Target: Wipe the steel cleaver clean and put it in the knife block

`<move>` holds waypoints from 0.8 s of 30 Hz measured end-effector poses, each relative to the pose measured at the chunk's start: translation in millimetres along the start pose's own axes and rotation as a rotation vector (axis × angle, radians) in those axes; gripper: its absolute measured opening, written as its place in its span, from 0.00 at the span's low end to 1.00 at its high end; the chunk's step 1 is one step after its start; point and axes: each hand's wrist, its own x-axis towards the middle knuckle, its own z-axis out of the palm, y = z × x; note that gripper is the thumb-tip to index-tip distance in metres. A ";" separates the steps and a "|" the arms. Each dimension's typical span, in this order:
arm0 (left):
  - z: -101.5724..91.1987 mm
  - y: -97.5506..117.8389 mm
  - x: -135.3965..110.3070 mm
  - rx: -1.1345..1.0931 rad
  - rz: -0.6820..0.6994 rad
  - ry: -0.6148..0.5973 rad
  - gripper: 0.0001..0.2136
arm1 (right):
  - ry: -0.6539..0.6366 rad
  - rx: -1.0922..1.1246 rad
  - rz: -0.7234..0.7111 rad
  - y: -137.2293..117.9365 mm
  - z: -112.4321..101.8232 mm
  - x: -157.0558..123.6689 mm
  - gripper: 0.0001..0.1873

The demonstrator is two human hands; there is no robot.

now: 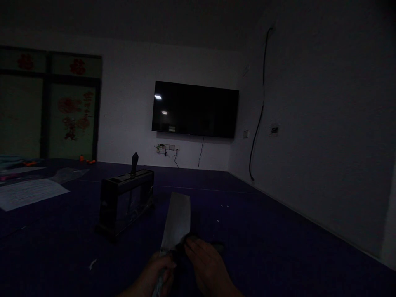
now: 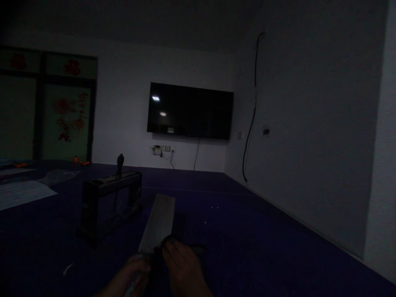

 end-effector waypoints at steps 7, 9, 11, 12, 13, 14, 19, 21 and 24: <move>-5.6 -10.4 7.5 0.073 0.020 -0.015 0.13 | -0.026 0.039 -0.032 -3.5 -0.8 -1.2 0.21; -10.5 -16.6 13.4 0.084 0.049 -0.010 0.14 | -0.033 0.055 -0.068 -4.3 -0.6 -1.6 0.21; -13.9 -21.4 18.0 0.095 0.060 -0.016 0.14 | -0.020 0.061 -0.103 -4.8 -1.1 -1.5 0.20; -14.7 -22.7 19.4 0.093 0.057 -0.020 0.13 | -0.018 0.064 -0.116 -5.0 -1.5 -1.3 0.19; -15.0 -23.4 20.0 0.088 0.053 -0.018 0.11 | -0.020 0.070 -0.123 -5.2 -2.0 -1.2 0.19; -14.8 -23.5 20.1 0.083 0.050 -0.015 0.11 | -0.021 0.075 -0.123 -5.4 -2.4 -1.2 0.19; -13.2 -21.5 16.2 0.100 0.041 -0.017 0.13 | -0.068 0.096 -0.083 -6.2 -3.2 -2.8 0.19; -13.6 -21.7 15.8 0.116 0.053 -0.022 0.14 | -0.066 0.099 -0.087 -6.0 -3.6 -2.7 0.19; -14.1 -22.5 17.2 0.118 0.060 -0.017 0.16 | -0.045 0.108 -0.110 -5.5 -4.8 -1.5 0.19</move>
